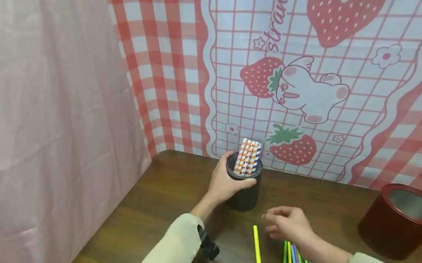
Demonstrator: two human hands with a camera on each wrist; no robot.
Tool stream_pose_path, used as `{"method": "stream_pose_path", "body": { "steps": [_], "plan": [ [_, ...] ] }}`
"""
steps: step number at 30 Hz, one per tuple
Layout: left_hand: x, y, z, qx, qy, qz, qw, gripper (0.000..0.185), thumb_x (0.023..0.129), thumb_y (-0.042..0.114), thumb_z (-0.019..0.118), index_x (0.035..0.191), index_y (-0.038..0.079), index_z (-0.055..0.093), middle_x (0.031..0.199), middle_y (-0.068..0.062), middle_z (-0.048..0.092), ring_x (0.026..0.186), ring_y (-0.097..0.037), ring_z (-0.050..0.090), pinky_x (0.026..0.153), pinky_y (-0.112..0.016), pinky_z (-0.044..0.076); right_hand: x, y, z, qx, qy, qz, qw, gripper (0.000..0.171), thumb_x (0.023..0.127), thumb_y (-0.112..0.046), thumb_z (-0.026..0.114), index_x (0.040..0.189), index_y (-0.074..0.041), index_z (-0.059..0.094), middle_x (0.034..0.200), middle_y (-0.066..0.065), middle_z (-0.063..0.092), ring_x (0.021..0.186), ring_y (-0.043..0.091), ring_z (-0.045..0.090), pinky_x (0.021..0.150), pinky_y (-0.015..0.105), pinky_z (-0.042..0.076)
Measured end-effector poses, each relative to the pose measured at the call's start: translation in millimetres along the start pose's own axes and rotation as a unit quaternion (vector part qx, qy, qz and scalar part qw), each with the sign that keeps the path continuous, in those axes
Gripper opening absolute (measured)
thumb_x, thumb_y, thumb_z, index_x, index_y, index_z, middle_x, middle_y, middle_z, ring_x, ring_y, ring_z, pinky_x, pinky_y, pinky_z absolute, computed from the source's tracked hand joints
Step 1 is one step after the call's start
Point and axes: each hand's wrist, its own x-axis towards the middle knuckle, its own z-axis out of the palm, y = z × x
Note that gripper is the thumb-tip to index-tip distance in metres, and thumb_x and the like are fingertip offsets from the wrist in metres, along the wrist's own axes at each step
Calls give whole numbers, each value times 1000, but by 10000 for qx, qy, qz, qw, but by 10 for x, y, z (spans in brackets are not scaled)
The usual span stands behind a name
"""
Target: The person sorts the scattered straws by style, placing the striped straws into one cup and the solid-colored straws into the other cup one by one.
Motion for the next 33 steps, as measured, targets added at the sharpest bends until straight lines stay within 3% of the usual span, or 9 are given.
{"method": "stream_pose_path", "body": {
  "steps": [10,14,19,25,33],
  "plan": [
    [-1,-5,-9,2,39,44,10000,99,61,33,89,143,15,37,134,-4,51,119,-17,50,101,-36,41,-91,179,52,-618,-771,1081,9892,39,85,-22,67,106,12,64,87,14,72,63,16,68,57,28,56],
    [5,-3,-8,5,44,74,10000,100,62,33,89,144,12,36,134,-5,51,119,-17,51,100,-37,42,-87,218,64,-738,-828,1165,9870,40,84,-24,70,103,11,65,86,13,71,62,16,68,55,27,55],
    [7,-7,2,24,-21,37,10000,102,62,34,89,145,11,34,135,-5,50,120,-17,50,100,-37,41,-84,296,86,-718,-802,1037,9888,28,82,-20,70,98,3,69,87,7,70,66,16,65,58,31,56],
    [-1,-16,26,34,-63,-74,9999,101,63,33,89,146,15,34,136,-3,50,121,-14,49,101,-33,41,-107,416,145,-655,-524,765,9935,28,75,-11,74,97,4,64,85,7,65,69,18,61,58,34,56],
    [8,-7,19,-65,43,-2,10000,101,62,33,90,144,14,36,136,-5,51,121,-17,50,101,-37,41,-116,478,305,-1258,486,255,9905,36,55,-1,85,84,1,64,68,1,64,56,14,61,51,31,54]
  ]
}}
